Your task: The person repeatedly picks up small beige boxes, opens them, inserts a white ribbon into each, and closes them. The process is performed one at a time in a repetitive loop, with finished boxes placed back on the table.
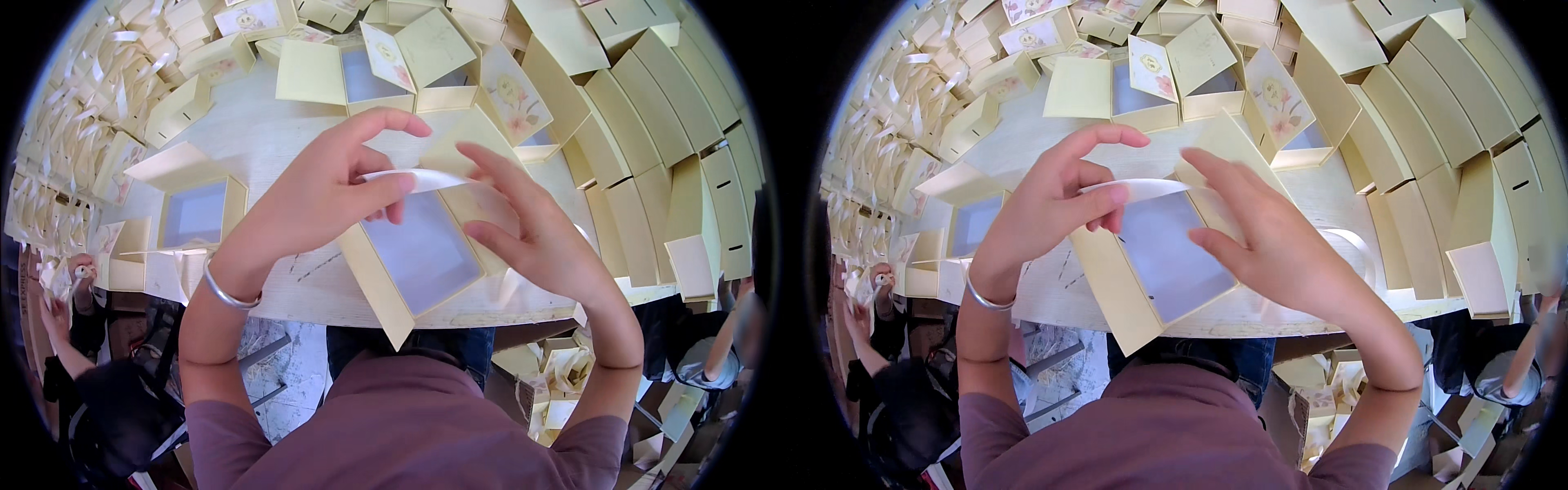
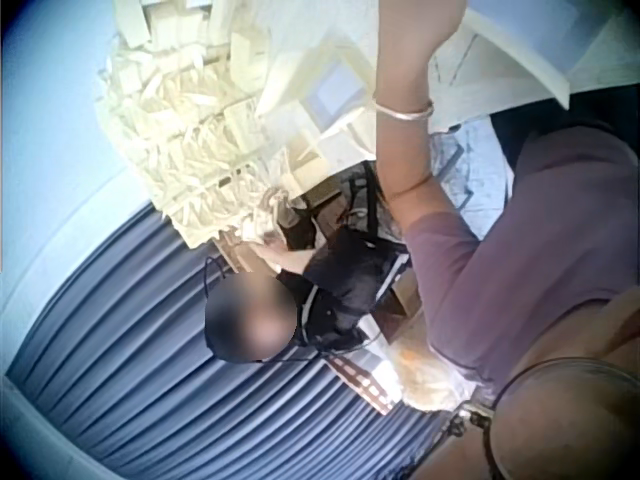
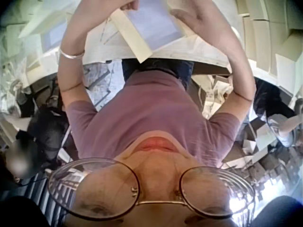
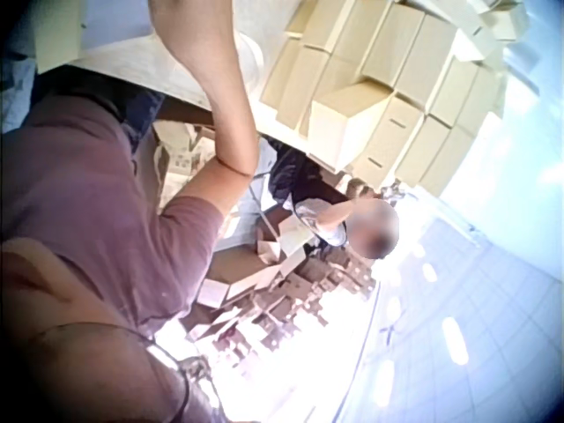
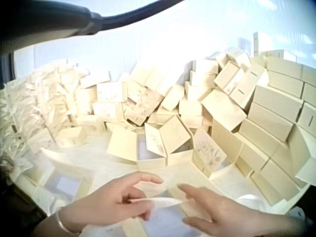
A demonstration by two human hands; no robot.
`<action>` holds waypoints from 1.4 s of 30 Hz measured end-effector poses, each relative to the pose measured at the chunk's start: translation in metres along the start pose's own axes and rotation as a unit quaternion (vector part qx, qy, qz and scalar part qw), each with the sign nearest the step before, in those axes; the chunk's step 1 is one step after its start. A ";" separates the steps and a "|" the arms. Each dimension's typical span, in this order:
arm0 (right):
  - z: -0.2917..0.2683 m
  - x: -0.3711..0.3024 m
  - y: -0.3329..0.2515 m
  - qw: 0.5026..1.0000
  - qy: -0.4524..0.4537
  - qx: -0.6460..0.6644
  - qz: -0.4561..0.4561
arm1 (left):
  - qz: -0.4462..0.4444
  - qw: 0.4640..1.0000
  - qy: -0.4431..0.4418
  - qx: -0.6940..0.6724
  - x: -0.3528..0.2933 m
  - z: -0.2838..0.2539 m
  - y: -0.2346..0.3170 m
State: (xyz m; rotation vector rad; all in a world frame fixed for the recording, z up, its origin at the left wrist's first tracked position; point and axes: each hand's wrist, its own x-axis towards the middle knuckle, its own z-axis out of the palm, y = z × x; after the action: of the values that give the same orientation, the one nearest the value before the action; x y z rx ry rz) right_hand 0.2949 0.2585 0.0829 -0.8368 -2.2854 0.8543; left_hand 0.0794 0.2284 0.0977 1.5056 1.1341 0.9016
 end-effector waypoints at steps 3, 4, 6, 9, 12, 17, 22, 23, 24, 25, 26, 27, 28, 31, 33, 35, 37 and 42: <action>0.012 0.018 -0.004 0.991 0.058 -0.003 -0.118 | -0.036 0.992 -0.059 -0.102 0.009 0.001 0.003; 0.014 0.021 -0.005 0.991 0.041 0.052 -0.119 | -0.048 0.990 -0.054 -0.125 0.010 0.001 0.004; 0.019 0.026 -0.002 0.982 0.032 0.112 -0.148 | -0.074 0.980 -0.049 -0.177 0.008 0.003 0.004; 0.025 0.034 0.007 0.988 0.039 0.122 -0.088 | -0.054 0.985 0.002 -0.161 0.003 0.000 0.005; 0.020 0.046 0.014 0.979 -0.051 0.184 0.069 | 0.145 0.968 0.206 -0.008 -0.014 -0.004 -0.012; 0.040 0.047 0.047 0.991 -0.114 -0.024 -0.066 | 0.108 0.921 0.367 0.078 -0.046 -0.007 -0.079; 0.063 0.054 0.049 0.970 -0.231 -0.065 -0.034 | 0.007 0.967 0.251 0.038 -0.046 0.021 -0.119; 0.066 0.056 0.051 0.969 -0.241 -0.044 -0.009 | -0.007 0.973 0.229 0.027 -0.046 0.023 -0.126; 0.069 0.057 0.052 0.968 -0.251 -0.023 0.014 | -0.017 0.976 0.214 -0.023 -0.044 0.024 -0.127; 0.072 0.056 0.053 0.968 -0.251 -0.016 0.021 | -0.031 0.977 0.208 -0.019 -0.043 0.025 -0.128; 0.073 0.058 0.053 0.968 -0.251 -0.015 0.023 | -0.039 0.977 0.208 -0.017 -0.040 0.025 -0.127; 0.073 0.059 0.053 0.967 -0.252 -0.013 0.023 | -0.047 0.976 0.213 -0.028 -0.039 0.026 -0.125; 0.072 0.060 0.052 0.964 -0.263 -0.014 0.027 | -0.056 0.974 0.217 -0.039 -0.039 0.027 -0.123; 0.070 0.062 0.050 0.963 -0.268 -0.010 0.023 | -0.075 0.969 0.227 -0.053 -0.040 0.031 -0.119; 0.077 0.060 0.054 0.972 -0.233 0.005 -0.002 | -0.068 0.974 0.215 0.010 -0.042 0.028 -0.120; 0.080 0.058 0.058 0.972 -0.233 0.012 -0.004 | -0.046 0.973 0.222 0.046 -0.043 0.030 -0.120; 0.082 0.059 0.058 0.974 -0.227 0.013 -0.013 | -0.034 0.969 0.232 0.081 -0.044 0.030 -0.122; 0.085 0.058 0.056 0.978 -0.210 0.001 -0.006 | -0.084 0.955 0.157 0.236 -0.062 0.019 -0.130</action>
State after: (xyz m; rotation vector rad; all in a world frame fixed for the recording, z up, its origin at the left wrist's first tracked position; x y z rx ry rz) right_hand 0.2201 0.3018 0.0042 -0.6907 -2.6461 1.1143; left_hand 0.0525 0.1704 -0.0334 1.6427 1.7795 0.8046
